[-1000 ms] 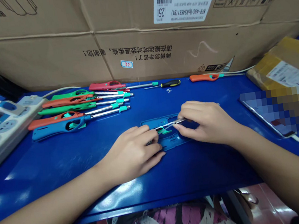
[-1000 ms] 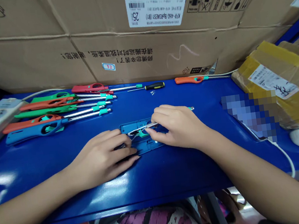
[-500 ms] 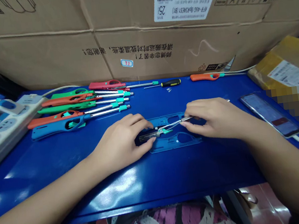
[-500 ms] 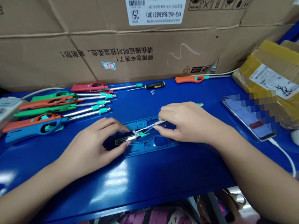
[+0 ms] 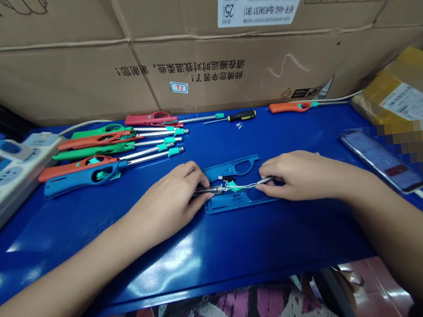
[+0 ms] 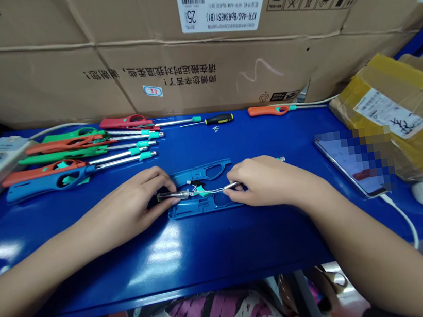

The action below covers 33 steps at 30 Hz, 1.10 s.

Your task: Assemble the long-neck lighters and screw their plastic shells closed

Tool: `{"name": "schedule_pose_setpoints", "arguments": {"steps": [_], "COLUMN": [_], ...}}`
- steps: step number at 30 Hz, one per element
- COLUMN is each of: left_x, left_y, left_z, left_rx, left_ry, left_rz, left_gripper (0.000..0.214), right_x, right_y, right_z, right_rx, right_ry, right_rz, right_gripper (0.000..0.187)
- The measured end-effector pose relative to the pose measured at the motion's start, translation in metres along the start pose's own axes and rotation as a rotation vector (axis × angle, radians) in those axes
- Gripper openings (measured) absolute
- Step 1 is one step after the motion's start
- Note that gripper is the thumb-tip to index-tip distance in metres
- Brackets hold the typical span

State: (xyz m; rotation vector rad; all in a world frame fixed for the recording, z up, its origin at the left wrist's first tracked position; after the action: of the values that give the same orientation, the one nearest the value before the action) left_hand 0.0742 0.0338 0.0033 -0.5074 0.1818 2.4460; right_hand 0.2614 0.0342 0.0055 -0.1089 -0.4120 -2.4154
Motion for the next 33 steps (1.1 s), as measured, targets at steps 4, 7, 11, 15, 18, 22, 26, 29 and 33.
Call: {"name": "schedule_pose_setpoints", "arguments": {"steps": [4, 7, 11, 15, 18, 22, 26, 29, 33], "left_x": [-0.005, -0.012, -0.025, -0.034, -0.036, -0.037, -0.037, -0.037, -0.038], "left_y": [0.001, 0.003, 0.009, 0.011, 0.01, 0.009, 0.008, 0.009, 0.01], "left_z": [0.007, 0.012, 0.02, 0.02, 0.011, 0.003, 0.001, 0.003, 0.01], "left_rx": [-0.085, -0.153, -0.237, -0.21, -0.139, -0.091, -0.067, -0.071, -0.153], "left_ry": [-0.047, -0.049, 0.062, 0.2, 0.258, 0.312, 0.329, 0.337, 0.334], "left_rz": [-0.048, -0.104, -0.225, -0.293, -0.297, -0.306, -0.306, -0.31, -0.349], "left_gripper": [0.015, 0.016, 0.024, 0.029, 0.031, 0.026, 0.024, 0.025, 0.023], "right_x": [0.001, 0.0, -0.003, -0.005, -0.005, -0.004, -0.003, -0.001, 0.0], "right_y": [-0.001, 0.0, 0.002, 0.003, 0.003, 0.004, 0.005, 0.005, 0.005], "right_z": [0.001, 0.007, 0.014, 0.014, 0.011, 0.012, 0.014, 0.013, 0.014], "right_rx": [-0.017, -0.07, -0.125, -0.115, -0.084, -0.092, -0.111, -0.098, -0.099], "right_ry": [0.006, 0.022, 0.029, 0.035, 0.033, 0.031, 0.035, 0.042, 0.037], "right_rz": [0.018, 0.02, 0.012, 0.0, 0.0, 0.01, 0.027, 0.032, 0.031], "right_gripper": [0.033, 0.033, 0.033, 0.034, 0.034, 0.033, 0.033, 0.033, 0.033]}}
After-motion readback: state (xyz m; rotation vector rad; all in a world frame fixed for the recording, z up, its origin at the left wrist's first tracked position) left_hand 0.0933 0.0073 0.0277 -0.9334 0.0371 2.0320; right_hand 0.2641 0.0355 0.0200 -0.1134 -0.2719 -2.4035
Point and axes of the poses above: each hand's wrist, its own y-axis away from the middle knuckle, its own z-axis out of the back of the hand, x = y × z, the point moved 8 cm from there along -y, towards the middle knuckle, and after that the axes turned 4 degrees about z, right-handed, at the moved point
